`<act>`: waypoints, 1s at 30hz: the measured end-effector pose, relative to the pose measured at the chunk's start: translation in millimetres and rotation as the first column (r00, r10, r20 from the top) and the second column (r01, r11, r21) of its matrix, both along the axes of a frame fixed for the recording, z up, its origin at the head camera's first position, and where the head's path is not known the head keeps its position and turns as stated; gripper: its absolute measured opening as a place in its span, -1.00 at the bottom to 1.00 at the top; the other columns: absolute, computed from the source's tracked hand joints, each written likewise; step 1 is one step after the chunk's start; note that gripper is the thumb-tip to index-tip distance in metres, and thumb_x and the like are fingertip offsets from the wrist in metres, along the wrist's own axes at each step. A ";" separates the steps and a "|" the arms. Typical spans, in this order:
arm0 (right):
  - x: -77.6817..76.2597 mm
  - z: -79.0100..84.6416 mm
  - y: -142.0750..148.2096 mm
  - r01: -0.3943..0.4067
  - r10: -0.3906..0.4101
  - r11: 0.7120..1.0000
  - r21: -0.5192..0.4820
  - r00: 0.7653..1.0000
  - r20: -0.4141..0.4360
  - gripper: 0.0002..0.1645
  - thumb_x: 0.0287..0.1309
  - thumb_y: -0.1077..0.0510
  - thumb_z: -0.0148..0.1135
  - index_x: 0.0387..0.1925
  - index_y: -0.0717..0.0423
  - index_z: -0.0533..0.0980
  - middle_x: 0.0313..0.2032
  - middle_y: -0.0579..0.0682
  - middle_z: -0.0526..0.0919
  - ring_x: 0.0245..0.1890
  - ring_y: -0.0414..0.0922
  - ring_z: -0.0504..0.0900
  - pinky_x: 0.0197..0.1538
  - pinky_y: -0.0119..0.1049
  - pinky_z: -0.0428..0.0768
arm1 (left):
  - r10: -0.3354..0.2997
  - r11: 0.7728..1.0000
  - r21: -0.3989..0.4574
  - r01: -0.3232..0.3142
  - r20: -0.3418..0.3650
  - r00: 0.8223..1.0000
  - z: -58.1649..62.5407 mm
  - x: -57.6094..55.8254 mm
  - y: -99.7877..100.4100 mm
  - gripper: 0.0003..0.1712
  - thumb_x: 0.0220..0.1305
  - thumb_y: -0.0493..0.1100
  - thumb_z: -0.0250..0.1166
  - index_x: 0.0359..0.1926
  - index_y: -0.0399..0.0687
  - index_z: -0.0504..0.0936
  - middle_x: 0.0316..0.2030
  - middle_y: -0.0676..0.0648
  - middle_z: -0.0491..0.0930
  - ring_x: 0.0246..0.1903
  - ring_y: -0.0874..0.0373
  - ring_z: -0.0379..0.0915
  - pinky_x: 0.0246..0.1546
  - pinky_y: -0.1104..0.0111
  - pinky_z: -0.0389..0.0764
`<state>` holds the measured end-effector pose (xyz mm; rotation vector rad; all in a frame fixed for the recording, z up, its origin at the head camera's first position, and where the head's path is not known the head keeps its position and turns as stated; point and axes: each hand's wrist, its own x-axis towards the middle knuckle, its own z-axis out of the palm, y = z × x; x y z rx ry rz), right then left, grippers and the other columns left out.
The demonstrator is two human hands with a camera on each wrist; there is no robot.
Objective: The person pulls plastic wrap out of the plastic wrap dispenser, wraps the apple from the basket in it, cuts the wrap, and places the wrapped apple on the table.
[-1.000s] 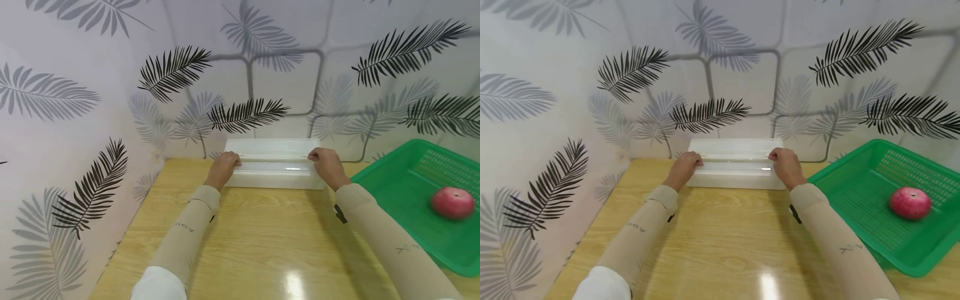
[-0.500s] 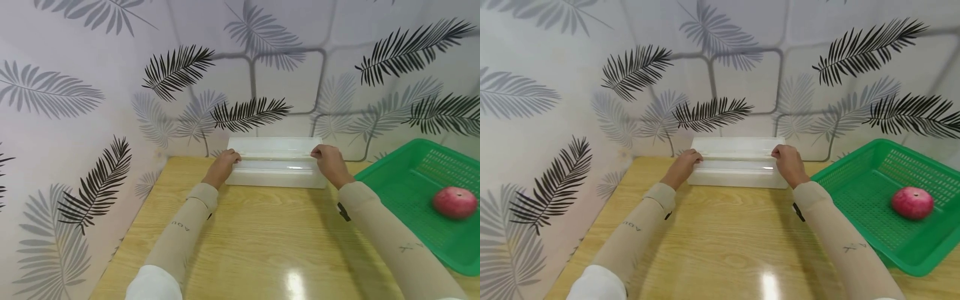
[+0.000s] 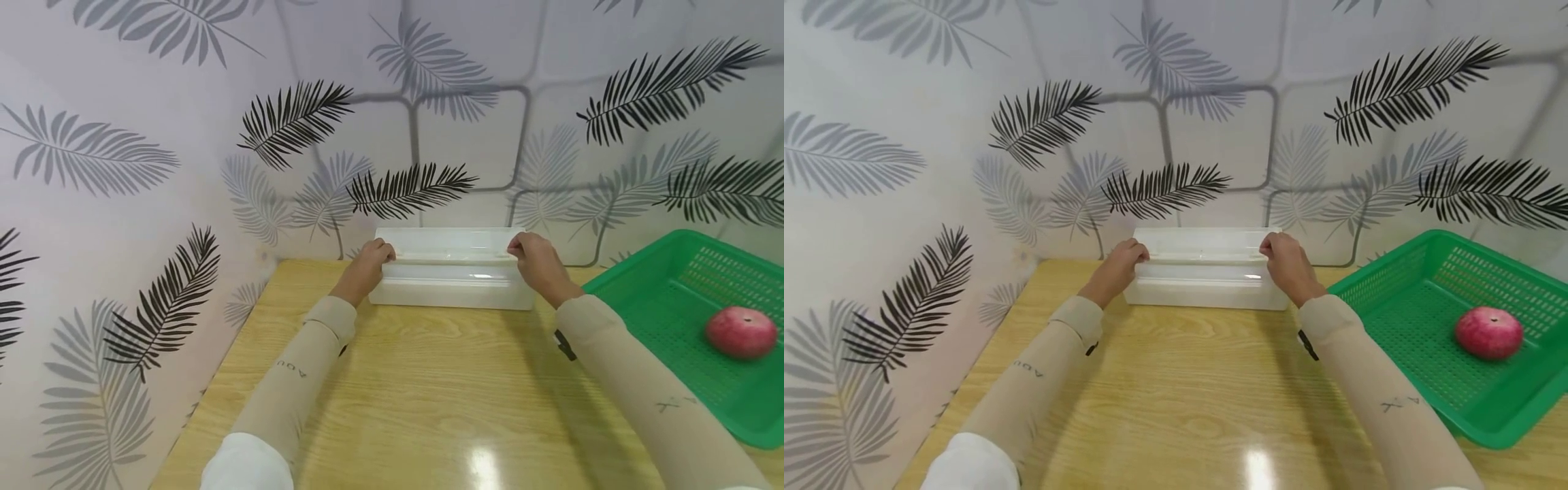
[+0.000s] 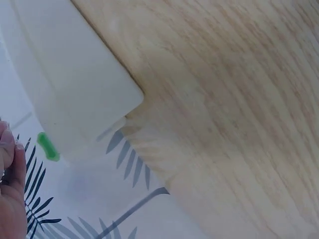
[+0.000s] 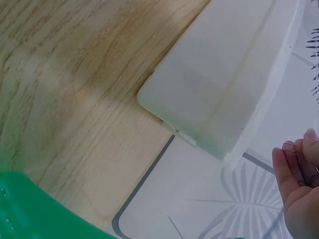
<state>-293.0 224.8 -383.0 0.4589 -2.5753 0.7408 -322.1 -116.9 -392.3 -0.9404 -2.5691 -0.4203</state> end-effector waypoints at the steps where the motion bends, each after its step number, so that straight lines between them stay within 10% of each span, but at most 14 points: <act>1: 0.0 1.2 -0.4 -0.005 0.005 1.000 0.005 1.000 -0.002 -0.92 0.15 0.33 0.04 -0.36 0.30 0.46 -0.38 0.14 0.51 -0.33 0.03 0.47 -0.28 -0.15 0.48 | 0.004 1.000 0.001 -0.004 0.003 1.000 2.6 0.5 0.0 -0.62 -0.09 -0.66 0.06 -0.30 -0.21 0.51 -0.40 -0.05 0.40 -0.32 0.11 0.30 -0.26 0.41 0.41; 10: 0.0 11.1 1.4 -0.016 0.013 1.000 0.024 0.994 0.108 -0.91 0.23 0.35 -0.13 -0.29 0.30 0.34 -0.29 0.15 0.38 -0.26 0.02 0.35 -0.23 -0.14 0.40 | -0.002 1.000 0.001 0.002 -0.054 0.999 21.0 4.4 -1.1 -0.60 -0.13 -0.69 0.04 -0.33 -0.22 0.49 -0.43 -0.05 0.37 -0.35 0.10 0.27 -0.30 0.40 0.38; 30: 10.0 46.5 8.7 -0.081 0.081 0.997 0.008 0.997 -0.013 -0.92 0.20 0.39 -0.12 -0.33 0.31 0.34 -0.32 0.15 0.39 -0.30 0.03 0.35 -0.28 -0.13 0.38 | -0.040 0.998 0.040 0.048 -0.189 0.981 59.9 12.3 -4.2 -0.58 -0.19 -0.71 0.06 -0.35 -0.20 0.49 -0.39 -0.10 0.42 -0.30 0.03 0.32 -0.23 0.34 0.38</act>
